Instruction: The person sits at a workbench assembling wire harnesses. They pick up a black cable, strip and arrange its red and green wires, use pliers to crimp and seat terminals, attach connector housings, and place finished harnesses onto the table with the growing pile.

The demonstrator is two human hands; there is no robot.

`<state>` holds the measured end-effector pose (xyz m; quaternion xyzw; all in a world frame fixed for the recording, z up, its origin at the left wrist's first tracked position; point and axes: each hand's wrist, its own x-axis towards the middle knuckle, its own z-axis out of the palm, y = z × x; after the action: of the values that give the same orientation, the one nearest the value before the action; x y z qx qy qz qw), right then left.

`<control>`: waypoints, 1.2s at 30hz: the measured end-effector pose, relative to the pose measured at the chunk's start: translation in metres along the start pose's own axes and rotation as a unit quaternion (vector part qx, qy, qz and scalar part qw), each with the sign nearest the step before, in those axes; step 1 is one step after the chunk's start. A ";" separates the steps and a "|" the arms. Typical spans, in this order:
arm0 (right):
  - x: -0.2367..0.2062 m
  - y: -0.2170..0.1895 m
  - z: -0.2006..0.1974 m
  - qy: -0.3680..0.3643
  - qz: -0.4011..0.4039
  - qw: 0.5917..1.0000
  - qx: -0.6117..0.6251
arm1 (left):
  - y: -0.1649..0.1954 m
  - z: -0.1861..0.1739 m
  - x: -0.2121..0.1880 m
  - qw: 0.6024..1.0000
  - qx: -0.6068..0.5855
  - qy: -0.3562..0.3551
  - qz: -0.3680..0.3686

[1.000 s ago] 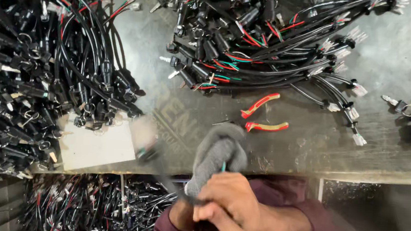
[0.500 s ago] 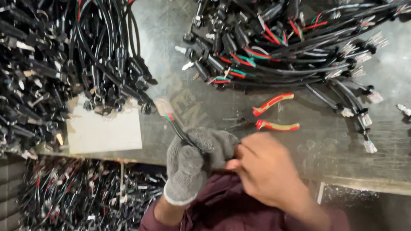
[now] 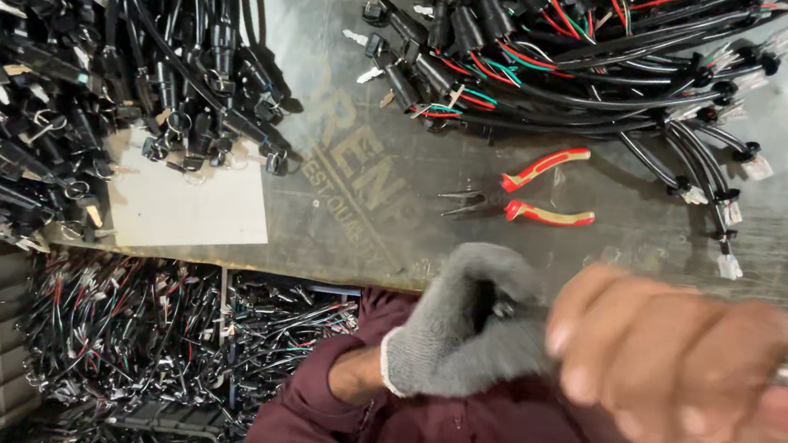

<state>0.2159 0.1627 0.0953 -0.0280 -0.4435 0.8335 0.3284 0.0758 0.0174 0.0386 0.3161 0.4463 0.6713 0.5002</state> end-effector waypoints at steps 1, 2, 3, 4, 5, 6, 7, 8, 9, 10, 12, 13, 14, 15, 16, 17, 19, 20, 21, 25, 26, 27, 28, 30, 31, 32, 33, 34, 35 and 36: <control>-0.002 0.002 -0.001 -0.015 -0.003 1.000 0.016 | 0.005 -0.004 0.005 0.999 0.025 0.017 0.025; -0.002 0.001 -0.004 -0.027 0.008 0.999 0.029 | 0.011 -0.011 0.009 0.988 0.138 -0.024 0.070; -0.001 0.000 -0.008 -0.037 0.020 0.998 0.042 | 0.015 -0.020 0.012 0.960 0.247 -0.066 0.116; -0.001 -0.009 -0.013 -0.043 0.051 0.996 0.052 | 0.017 -0.029 0.016 0.917 0.350 -0.105 0.157; 0.005 -0.008 -0.021 -0.057 0.044 0.995 0.069 | 0.016 -0.036 0.018 0.924 0.317 -0.141 0.158; 0.008 -0.012 -0.028 -0.072 0.038 0.993 0.086 | 0.014 -0.043 0.019 0.928 0.285 -0.178 0.160; 0.016 -0.001 -0.037 -0.101 -0.013 0.989 0.104 | 0.010 -0.047 0.018 0.928 0.255 -0.214 0.167; 0.019 0.006 -0.042 0.056 -0.017 0.992 0.110 | 0.005 -0.049 0.017 0.961 0.140 -0.224 0.082; 0.021 0.016 -0.044 0.128 -0.013 0.987 0.093 | 0.000 -0.050 0.016 0.973 0.020 -0.229 -0.006; 0.022 0.028 -0.044 0.200 -0.007 0.977 0.074 | -0.002 -0.051 0.013 0.964 -0.103 -0.228 -0.094; 0.034 0.062 -0.049 0.167 0.013 0.986 -0.006 | -0.002 -0.054 0.009 0.967 -0.188 -0.137 -0.104; 0.034 0.070 -0.049 0.136 0.052 0.989 -0.020 | 0.001 -0.059 0.008 0.963 -0.228 -0.092 -0.108; 0.035 0.078 -0.049 0.103 0.089 0.990 -0.037 | 0.007 -0.065 0.008 0.980 -0.146 -0.072 -0.114; 0.029 0.088 -0.043 0.055 0.159 0.985 -0.030 | 0.015 -0.074 0.007 0.990 -0.065 -0.050 -0.117; 0.025 0.095 -0.040 0.004 0.234 0.972 -0.021 | 0.022 -0.081 0.007 0.992 0.015 -0.022 -0.119; 0.019 0.101 -0.037 -0.045 0.309 0.950 -0.010 | 0.023 -0.082 0.009 0.996 0.055 -0.007 -0.065; 0.008 0.108 -0.035 -0.102 0.319 0.926 -0.172 | 0.023 -0.081 0.009 0.990 0.138 0.017 0.035; 0.003 0.111 -0.036 -0.108 0.239 0.901 -0.345 | 0.020 -0.078 0.009 0.975 0.202 0.076 0.056; 0.000 0.114 -0.038 -0.105 0.149 0.841 -0.509 | 0.014 -0.070 0.007 0.952 0.265 0.131 0.081; -0.006 0.121 -0.043 -0.026 0.025 0.782 -0.622 | -0.004 -0.048 0.005 0.932 0.258 0.197 0.161; -0.005 0.122 -0.043 -0.009 0.081 0.795 -0.601 | -0.005 -0.047 0.006 0.940 0.251 0.169 0.159; -0.006 0.121 -0.042 0.004 0.146 0.807 -0.573 | -0.005 -0.046 0.007 0.948 0.242 0.148 0.147; -0.005 0.121 -0.041 -0.024 0.111 0.835 -0.538 | -0.003 -0.049 0.008 0.955 0.233 0.125 0.137; -0.003 0.119 -0.039 -0.081 0.022 0.881 -0.465 | 0.001 -0.049 0.012 0.950 0.220 0.186 0.117; -0.002 0.119 -0.038 -0.089 0.020 0.877 -0.473 | 0.005 -0.050 0.012 0.947 0.214 0.217 0.103; -0.002 0.118 -0.038 -0.092 0.020 0.872 -0.480 | 0.007 -0.051 0.011 0.938 0.270 0.200 0.090; 0.000 0.119 -0.039 -0.094 0.017 0.867 -0.489 | 0.011 -0.052 0.011 0.925 0.325 0.181 0.079; 0.000 0.120 -0.041 -0.092 0.011 0.862 -0.499 | 0.012 -0.053 0.011 0.909 0.379 0.163 0.069; 0.001 0.121 -0.042 -0.090 0.005 0.855 -0.510 | 0.012 -0.053 0.011 0.904 0.387 0.166 0.069; 0.002 0.122 -0.044 -0.089 0.001 0.850 -0.520 | 0.012 -0.052 0.010 0.900 0.395 0.171 0.066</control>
<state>0.1660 0.1480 -0.0236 -0.1212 -0.8392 0.4804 0.2240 0.0221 0.0113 0.0286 0.3966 0.7317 0.5153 0.2045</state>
